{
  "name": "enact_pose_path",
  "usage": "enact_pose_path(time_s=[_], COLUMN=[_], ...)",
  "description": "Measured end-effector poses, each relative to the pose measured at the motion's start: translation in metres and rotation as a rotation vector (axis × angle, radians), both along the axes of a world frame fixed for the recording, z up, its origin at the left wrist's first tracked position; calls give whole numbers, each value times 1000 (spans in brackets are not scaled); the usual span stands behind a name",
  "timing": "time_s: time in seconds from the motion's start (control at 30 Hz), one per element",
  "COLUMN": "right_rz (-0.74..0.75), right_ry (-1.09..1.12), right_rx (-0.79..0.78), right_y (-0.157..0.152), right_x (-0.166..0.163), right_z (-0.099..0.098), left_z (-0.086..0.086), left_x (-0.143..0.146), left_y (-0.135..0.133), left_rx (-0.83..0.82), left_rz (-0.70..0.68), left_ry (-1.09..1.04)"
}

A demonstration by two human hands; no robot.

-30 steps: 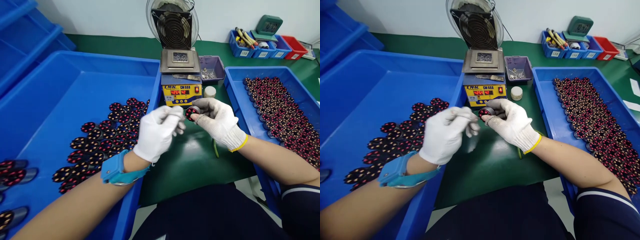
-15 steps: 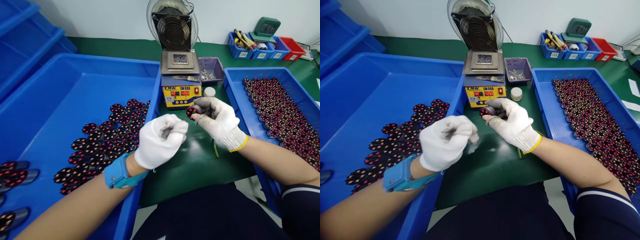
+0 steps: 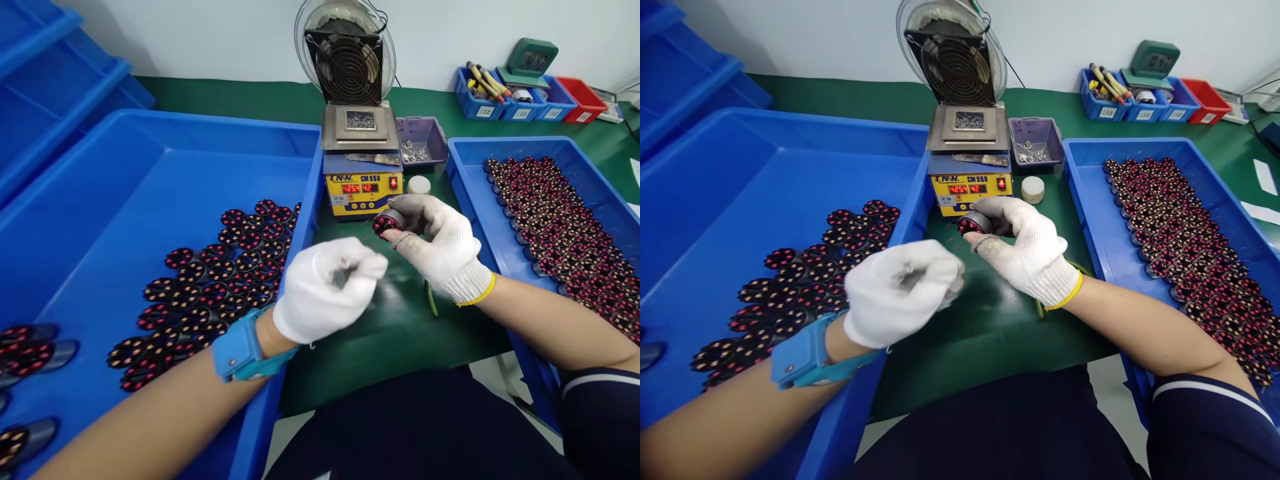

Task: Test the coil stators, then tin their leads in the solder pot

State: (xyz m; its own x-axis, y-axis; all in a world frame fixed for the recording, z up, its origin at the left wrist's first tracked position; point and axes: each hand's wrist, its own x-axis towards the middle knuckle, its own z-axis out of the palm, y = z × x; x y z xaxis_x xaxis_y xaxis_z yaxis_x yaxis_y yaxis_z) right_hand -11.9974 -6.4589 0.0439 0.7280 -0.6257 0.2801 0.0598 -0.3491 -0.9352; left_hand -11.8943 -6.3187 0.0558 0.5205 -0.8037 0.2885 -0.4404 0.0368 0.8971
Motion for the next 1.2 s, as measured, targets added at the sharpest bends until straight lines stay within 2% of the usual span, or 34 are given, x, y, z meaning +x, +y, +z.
enact_pose_path(time_s=[0.07, 0.13, 0.23, 0.3, 0.37, 0.47, 0.57, 0.63, 0.73, 0.8, 0.87, 0.93, 1.07, 1.13, 1.2], right_rz=[-17, -20, -13, -4, -4, -28, -49, -52, -50, -48, -55, -85, -185, -250, -246], right_ry=[-24, -29, -13, 6, 31, 47, 29, 13, 14, 30, 51, 90, 245, 446, 635], right_rx=[2, -6, -68, -139, -202, -211, -171, -184, -257, -294, -328, -427, -837, -981, -1063], right_y=[-2, -3, 1, 4, 5, 2, -1, -1, 3, 2, -5, -22, -73, -97, -114], right_x=[0, -1, -3, -4, -5, -4, -3, -3, -6, -7, -5, 5, 51, 83, 114], right_z=[-1, -1, 0, 2, 2, 1, 0, 1, 0, 0, 1, 7, 41, 63, 79], left_z=[-2, -5, -7, -8, -10, -13, -15, -13, -12, -14, -19, -22, -20, -18, -18], left_x=[4, 9, 12, 11, 8, 6, 7, 9, 8, 8, 8, 8, 9, 8, 8], left_y=[5, 3, -8, -13, -13, -7, -4, -7, -12, -12, -10, -9, -11, -13, -15], left_rx=[-94, -155, -102, -47, -65, -250, -359, -239, 7, 8, -86, -159, -112, -49, -11], left_rz=[-47, 11, 89, 129, 167, 175, 211, 184, 133, 157, 170, 159, 72, 10, -61], left_ry=[-87, 8, 188, 169, 95, 37, 111, 147, 66, 20, 14, 2, -195, -334, -429])
